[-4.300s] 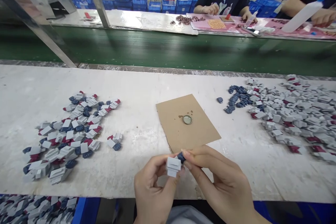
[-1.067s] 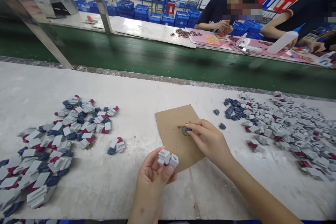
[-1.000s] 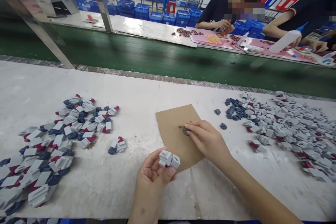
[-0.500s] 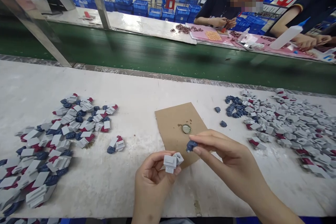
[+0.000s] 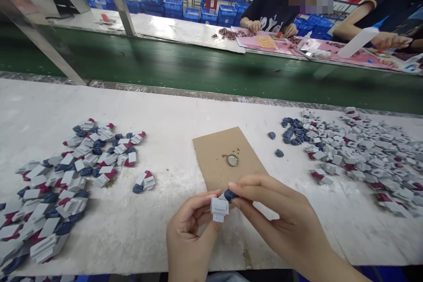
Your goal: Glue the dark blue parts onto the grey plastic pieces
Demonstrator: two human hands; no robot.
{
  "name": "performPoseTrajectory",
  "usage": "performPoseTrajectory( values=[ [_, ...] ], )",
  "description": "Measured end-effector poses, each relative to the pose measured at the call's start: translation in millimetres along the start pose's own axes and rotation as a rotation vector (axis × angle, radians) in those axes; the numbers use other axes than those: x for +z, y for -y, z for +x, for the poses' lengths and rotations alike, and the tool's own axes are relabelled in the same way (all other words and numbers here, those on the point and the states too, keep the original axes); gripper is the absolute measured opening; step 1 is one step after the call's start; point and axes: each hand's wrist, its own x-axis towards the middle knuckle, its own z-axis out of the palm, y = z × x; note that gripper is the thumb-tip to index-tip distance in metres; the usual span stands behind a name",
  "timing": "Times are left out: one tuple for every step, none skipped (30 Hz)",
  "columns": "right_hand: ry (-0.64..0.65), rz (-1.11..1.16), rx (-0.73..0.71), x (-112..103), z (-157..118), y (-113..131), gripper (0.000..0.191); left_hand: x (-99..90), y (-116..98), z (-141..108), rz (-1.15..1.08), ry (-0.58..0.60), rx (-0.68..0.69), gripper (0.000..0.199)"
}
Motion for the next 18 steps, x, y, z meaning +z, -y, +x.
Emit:
performPoseTrajectory(
  values=[
    [-0.01, 0.011, -0.008, 1.4, -1.5, 0.5, 0.037, -0.1, 0.5, -1.0, 0.02, -0.017, 0.009, 0.015],
    [-0.02, 0.029, -0.005, 3.1, -3.2, 0.8, 0.04, -0.1, 1.3, -1.9, 0.041, -0.036, 0.025, 0.015],
    [-0.032, 0.052, 0.009, 5.2, -5.0, 1.0, 0.042, -0.1, 2.4, -2.8, 0.06, -0.053, 0.046, 0.015],
    [-0.045, 0.076, 0.03, 7.6, -7.0, 1.0, 0.043, -0.1, 4.0, -3.5, 0.076, -0.065, 0.063, 0.015],
    [-0.059, 0.097, 0.054, 10.5, -9.2, 0.9, 0.044, -0.1, 5.8, -3.9, 0.084, -0.071, 0.069, 0.014],
    [-0.074, 0.109, 0.078, 13.9, -11.6, 0.7, 0.044, 0.1, 7.9, -4.1, 0.076, -0.075, 0.06, 0.015],
    [-0.089, 0.114, 0.096, 17.7, -14.4, 0.6, 0.044, 0.4, 10.1, -4.0, 0.049, -0.079, 0.04, 0.016],
    [-0.103, 0.112, 0.106, 21.6, -17.6, 0.6, 0.044, 1.1, 12.2, -3.8, 0.012, -0.079, 0.014, 0.019],
    [-0.11, 0.106, 0.105, 25.4, -21.2, 0.9, 0.045, 2.1, 14.1, -3.6, -0.033, -0.074, -0.02, 0.024],
    [-0.11, 0.098, 0.089, 28.5, -25.1, 1.1, 0.047, 3.6, 15.9, -3.4, -0.077, -0.065, -0.06, 0.029],
    [-0.102, 0.087, 0.064, 30.4, -29.1, 1.1, 0.049, 5.4, 17.3, -3.5, -0.112, -0.048, -0.099, 0.035],
    [-0.09, 0.068, 0.035, 30.3, -33.2, 0.3, 0.051, 7.4, 18.5, -3.9, -0.134, -0.02, -0.13, 0.042],
    [-0.083, 0.034, 0.012, 27.8, -37.3, -1.8, 0.053, 9.0, 19.3, -4.5, -0.132, 0.011, -0.15, 0.048],
    [-0.089, -0.021, 0.003, 22.4, -41.3, -5.7, 0.054, 9.6, 19.9, -5.0, -0.105, 0.036, -0.156, 0.052],
    [-0.114, -0.1, 0.014, 13.8, -45.3, -11.7, 0.055, 8.2, 20.1, -4.9, -0.051, 0.05, -0.141, 0.055],
    [-0.158, -0.203, 0.043, 2.0, -49.6, -20.0, 0.054, 4.0, 19.8, -3.6, 0.035, 0.046, -0.106, 0.055],
    [-0.211, -0.323, 0.084, -12.5, -54.4, -30.4, 0.051, -3.7, 19.2, -0.2, 0.143, 0.018, -0.061, 0.053],
    [-0.268, -0.449, 0.136, -29.0, -59.9, -42.8, 0.045, -15.3, 18.1, 5.9, 0.251, -0.024, -0.012, 0.047]
  ],
)
